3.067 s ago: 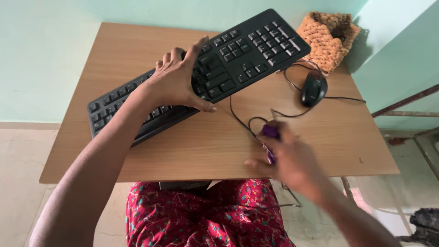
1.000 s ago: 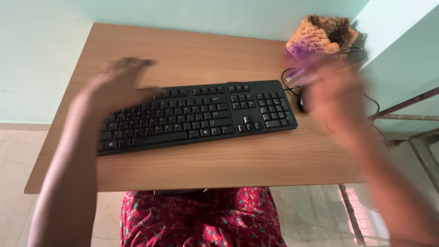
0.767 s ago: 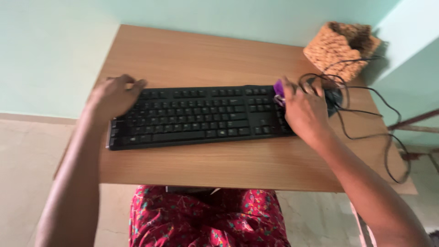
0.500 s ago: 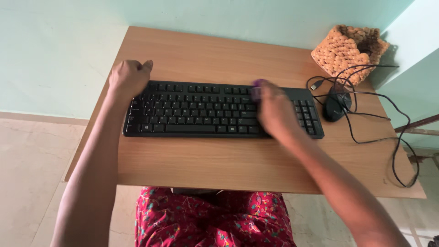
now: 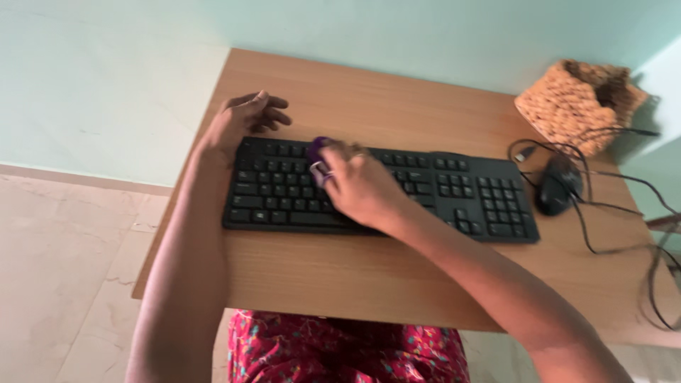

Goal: The person pulls a keyboard from under a desk and wipes the top of the keys, the spaces between them, and the back of the device using a purple cloth.

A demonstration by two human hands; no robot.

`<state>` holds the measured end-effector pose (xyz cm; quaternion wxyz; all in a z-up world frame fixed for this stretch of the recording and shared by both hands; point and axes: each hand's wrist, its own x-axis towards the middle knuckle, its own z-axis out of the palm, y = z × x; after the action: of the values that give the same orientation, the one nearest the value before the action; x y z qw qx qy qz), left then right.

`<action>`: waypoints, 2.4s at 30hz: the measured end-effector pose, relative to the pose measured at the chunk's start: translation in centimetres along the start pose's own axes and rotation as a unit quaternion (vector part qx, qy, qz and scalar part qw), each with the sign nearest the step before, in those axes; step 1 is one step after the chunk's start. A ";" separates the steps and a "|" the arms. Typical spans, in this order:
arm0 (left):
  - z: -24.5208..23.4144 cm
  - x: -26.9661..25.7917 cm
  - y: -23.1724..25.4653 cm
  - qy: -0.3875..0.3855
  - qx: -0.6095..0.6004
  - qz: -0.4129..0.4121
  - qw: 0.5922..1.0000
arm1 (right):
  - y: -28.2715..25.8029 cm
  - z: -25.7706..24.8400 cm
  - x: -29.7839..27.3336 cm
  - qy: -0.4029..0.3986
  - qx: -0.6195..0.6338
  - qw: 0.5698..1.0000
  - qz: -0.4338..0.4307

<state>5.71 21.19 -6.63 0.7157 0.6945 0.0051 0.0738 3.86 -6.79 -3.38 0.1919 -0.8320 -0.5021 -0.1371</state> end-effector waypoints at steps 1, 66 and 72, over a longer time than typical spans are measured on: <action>-0.1 0.0 0.4 -0.017 -0.027 0.000 0.999 | -0.7 1.1 1.3 -0.025 0.028 0.999 0.006; -0.3 0.1 -0.6 -0.018 0.109 0.058 0.992 | 11.1 -10.2 -14.3 -0.080 -0.312 0.880 0.349; -0.3 0.2 -0.5 -0.020 0.094 0.066 0.993 | 3.4 -5.6 -9.4 -0.111 -0.292 0.916 0.252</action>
<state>5.96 21.52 -7.08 0.6404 0.7591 -0.0483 0.1061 2.34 -18.16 -3.00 -0.0881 -0.9598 -0.2319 -0.1313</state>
